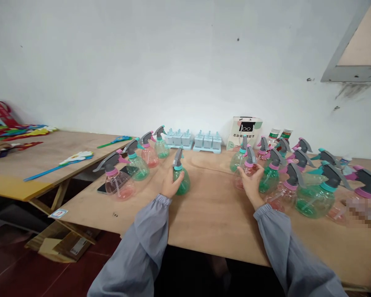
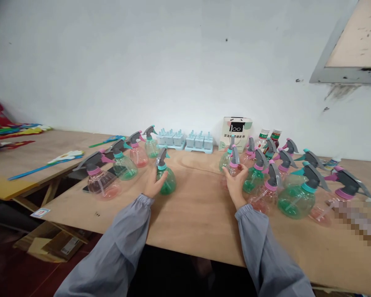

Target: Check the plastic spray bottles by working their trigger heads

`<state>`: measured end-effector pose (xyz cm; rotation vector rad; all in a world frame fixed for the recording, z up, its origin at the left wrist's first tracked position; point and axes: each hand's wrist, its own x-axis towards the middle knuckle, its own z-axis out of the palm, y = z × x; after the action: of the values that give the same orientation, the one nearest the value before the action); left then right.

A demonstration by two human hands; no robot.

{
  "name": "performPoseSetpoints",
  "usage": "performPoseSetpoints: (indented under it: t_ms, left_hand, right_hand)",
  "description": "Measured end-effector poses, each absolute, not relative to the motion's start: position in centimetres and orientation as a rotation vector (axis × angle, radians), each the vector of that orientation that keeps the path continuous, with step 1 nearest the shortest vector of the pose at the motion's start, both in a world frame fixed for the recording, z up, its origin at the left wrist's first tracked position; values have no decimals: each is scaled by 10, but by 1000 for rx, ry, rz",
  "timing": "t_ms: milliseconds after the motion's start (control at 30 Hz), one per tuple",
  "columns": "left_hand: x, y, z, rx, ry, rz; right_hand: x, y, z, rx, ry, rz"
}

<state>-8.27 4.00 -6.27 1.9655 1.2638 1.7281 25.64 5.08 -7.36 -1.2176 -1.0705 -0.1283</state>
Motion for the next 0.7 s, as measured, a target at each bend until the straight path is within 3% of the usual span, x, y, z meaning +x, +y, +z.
performPoseSetpoints:
  t_ms: [167, 367, 533, 700]
  left_hand:
    - [-82, 40, -65, 1926, 1280, 1734]
    - [-75, 40, -72, 1977, 1138, 1609]
    - [-48, 26, -81, 2166, 979, 1405]
    - [-25, 7, -81, 2365, 871, 1201]
  right_hand:
    - [250, 40, -65, -1201, -1080, -210]
    - [216, -18, -41, -868, -1186, -318]
    - [164, -21, -36, -868, -1597, 77]
    - [128, -4, -26, -962, -1603, 513]
